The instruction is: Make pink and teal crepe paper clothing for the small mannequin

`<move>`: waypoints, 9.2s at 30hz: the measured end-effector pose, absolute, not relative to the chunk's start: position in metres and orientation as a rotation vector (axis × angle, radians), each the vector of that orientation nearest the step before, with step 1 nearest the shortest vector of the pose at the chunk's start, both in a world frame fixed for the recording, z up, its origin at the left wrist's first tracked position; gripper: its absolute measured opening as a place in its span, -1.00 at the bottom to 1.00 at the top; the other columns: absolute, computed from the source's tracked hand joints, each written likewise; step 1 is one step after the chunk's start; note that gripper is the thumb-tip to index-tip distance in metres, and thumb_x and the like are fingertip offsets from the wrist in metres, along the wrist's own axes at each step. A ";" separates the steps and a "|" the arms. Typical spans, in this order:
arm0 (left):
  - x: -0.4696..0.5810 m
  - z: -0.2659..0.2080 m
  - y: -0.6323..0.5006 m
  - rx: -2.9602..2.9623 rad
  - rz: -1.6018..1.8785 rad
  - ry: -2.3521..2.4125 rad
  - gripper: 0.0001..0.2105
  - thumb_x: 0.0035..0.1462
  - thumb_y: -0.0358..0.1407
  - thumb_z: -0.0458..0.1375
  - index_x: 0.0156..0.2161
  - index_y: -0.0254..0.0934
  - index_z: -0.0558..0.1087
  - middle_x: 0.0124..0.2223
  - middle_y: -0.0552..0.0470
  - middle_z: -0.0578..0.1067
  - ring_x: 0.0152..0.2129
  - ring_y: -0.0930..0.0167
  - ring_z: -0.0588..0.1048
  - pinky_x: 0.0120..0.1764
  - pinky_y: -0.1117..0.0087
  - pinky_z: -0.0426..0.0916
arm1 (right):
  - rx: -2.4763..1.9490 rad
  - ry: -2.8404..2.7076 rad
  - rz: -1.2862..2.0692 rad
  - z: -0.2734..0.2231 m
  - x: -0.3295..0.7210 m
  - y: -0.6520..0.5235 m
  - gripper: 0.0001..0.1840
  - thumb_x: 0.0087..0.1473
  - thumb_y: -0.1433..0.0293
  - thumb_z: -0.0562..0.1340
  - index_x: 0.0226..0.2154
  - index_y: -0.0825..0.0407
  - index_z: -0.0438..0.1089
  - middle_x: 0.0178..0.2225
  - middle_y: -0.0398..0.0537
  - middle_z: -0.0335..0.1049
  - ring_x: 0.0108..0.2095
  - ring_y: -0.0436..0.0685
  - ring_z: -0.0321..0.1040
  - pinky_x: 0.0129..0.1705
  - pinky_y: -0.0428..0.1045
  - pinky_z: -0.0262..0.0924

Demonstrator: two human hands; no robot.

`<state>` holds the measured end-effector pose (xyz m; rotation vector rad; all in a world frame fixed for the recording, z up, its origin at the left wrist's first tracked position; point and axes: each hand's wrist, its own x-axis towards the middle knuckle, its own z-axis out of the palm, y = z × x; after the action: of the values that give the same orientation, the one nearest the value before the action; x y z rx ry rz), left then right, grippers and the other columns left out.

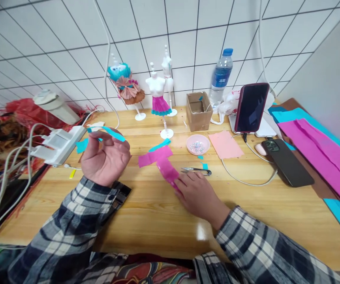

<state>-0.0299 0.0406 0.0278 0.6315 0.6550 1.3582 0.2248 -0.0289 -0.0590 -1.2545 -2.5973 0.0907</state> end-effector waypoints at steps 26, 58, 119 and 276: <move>-0.002 -0.053 -0.014 0.177 1.044 0.508 -0.96 0.10 -0.27 0.22 -0.33 -0.12 0.53 0.03 0.11 0.48 0.06 0.33 0.37 0.07 0.30 0.23 | -1.578 -2.493 0.344 -0.026 0.205 0.002 -0.80 0.12 0.28 0.21 -0.31 0.01 0.51 -0.37 0.00 0.46 -0.27 0.16 0.34 -0.21 0.01 0.08; -0.030 -0.051 -0.031 0.180 0.999 0.593 -0.84 0.22 -0.32 0.09 -0.33 -0.20 0.51 -0.07 0.04 0.55 0.05 0.27 0.38 0.14 -0.10 0.08 | -1.581 -2.389 0.102 -0.026 0.219 0.003 -0.78 0.13 0.21 0.22 -0.26 -0.03 0.49 -0.33 -0.04 0.45 -0.25 0.16 0.35 -0.26 0.02 -0.03; -0.044 -0.074 -0.028 1.516 1.060 1.537 -0.54 -0.33 -0.43 0.42 -0.22 -0.19 0.44 -0.09 -0.06 0.44 -0.03 0.10 0.29 0.18 0.16 -0.20 | -0.866 -2.774 0.061 -0.069 0.203 -0.028 -0.63 0.18 0.42 0.13 0.05 -0.02 0.34 -0.06 -0.02 0.43 -0.12 0.19 0.25 -0.06 0.12 0.06; -0.071 -0.020 -0.016 1.923 0.520 1.464 -0.73 0.18 -0.15 0.05 -0.30 -0.25 0.53 -0.38 0.06 0.54 -0.43 0.40 0.45 -0.33 0.41 0.29 | -1.490 -1.830 1.356 -0.031 0.141 -0.008 -0.92 -0.04 0.39 0.28 -0.43 0.01 0.53 -0.54 -0.18 0.48 -0.51 0.01 0.40 -0.43 -0.09 0.22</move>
<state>-0.0708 -0.0163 -0.0204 1.9228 1.4637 0.5197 0.1408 -0.0080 -0.0310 -1.4898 -1.8299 1.3563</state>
